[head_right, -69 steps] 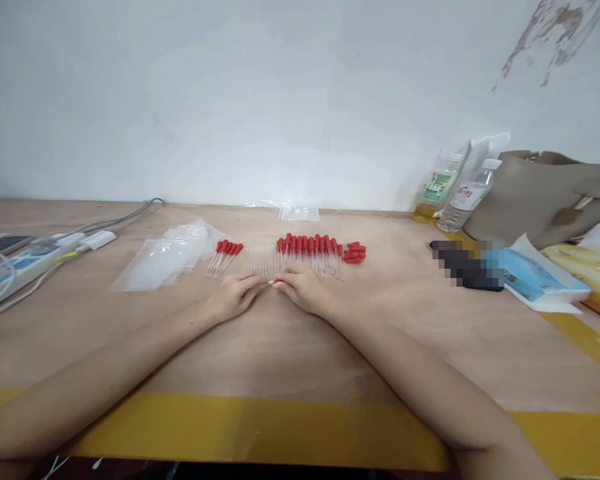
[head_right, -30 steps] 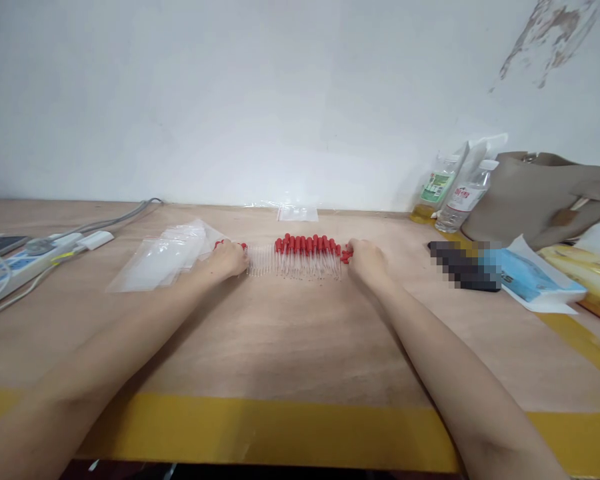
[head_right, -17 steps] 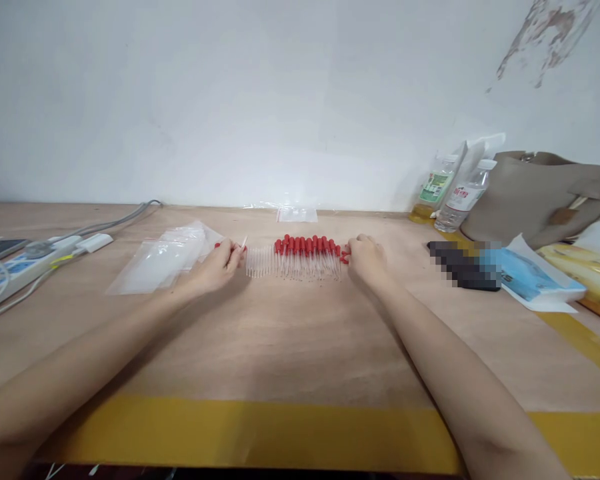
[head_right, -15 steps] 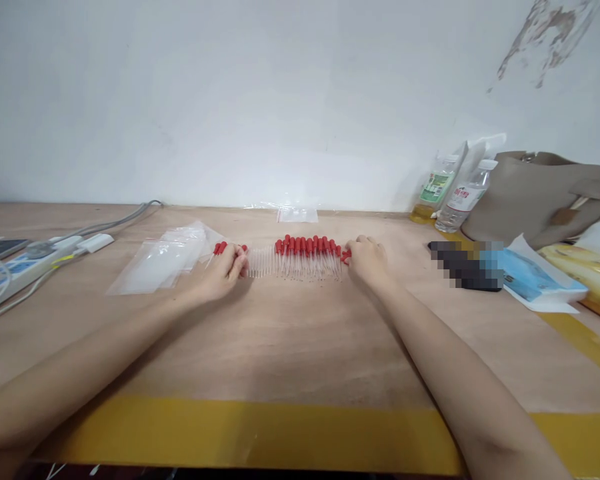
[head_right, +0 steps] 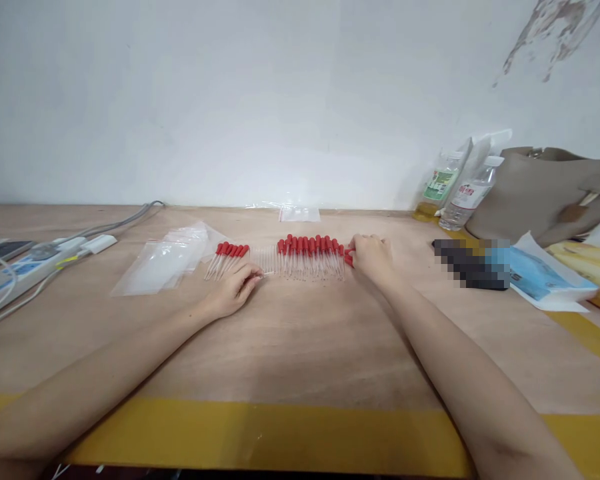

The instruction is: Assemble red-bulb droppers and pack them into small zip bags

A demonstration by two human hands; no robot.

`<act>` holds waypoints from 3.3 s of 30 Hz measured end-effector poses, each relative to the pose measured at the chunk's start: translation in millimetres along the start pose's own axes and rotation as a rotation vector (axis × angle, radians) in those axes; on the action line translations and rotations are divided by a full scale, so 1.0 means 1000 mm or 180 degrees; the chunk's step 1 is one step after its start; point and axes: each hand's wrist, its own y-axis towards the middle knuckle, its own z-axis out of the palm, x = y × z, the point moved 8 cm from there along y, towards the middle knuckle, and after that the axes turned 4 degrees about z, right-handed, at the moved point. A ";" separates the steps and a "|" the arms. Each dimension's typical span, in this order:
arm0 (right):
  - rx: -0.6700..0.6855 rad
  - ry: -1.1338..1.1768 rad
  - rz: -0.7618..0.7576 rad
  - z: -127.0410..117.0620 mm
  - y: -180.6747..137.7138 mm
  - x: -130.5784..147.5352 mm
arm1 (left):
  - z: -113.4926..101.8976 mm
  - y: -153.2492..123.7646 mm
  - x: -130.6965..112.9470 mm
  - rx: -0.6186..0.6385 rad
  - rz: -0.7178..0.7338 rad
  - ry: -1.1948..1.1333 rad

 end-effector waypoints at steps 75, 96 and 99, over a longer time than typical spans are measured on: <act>0.0334 0.1839 -0.2195 -0.001 -0.083 0.145 | 0.017 -0.002 -0.033 0.0349 0.0705 0.0193; 0.2253 0.0266 -0.0276 0.010 -0.055 0.056 | -0.024 0.018 0.078 0.0440 -0.1773 0.1589; 0.2241 0.0266 -0.0192 0.007 -0.056 0.056 | -0.019 0.020 0.081 0.0463 -0.1813 0.1600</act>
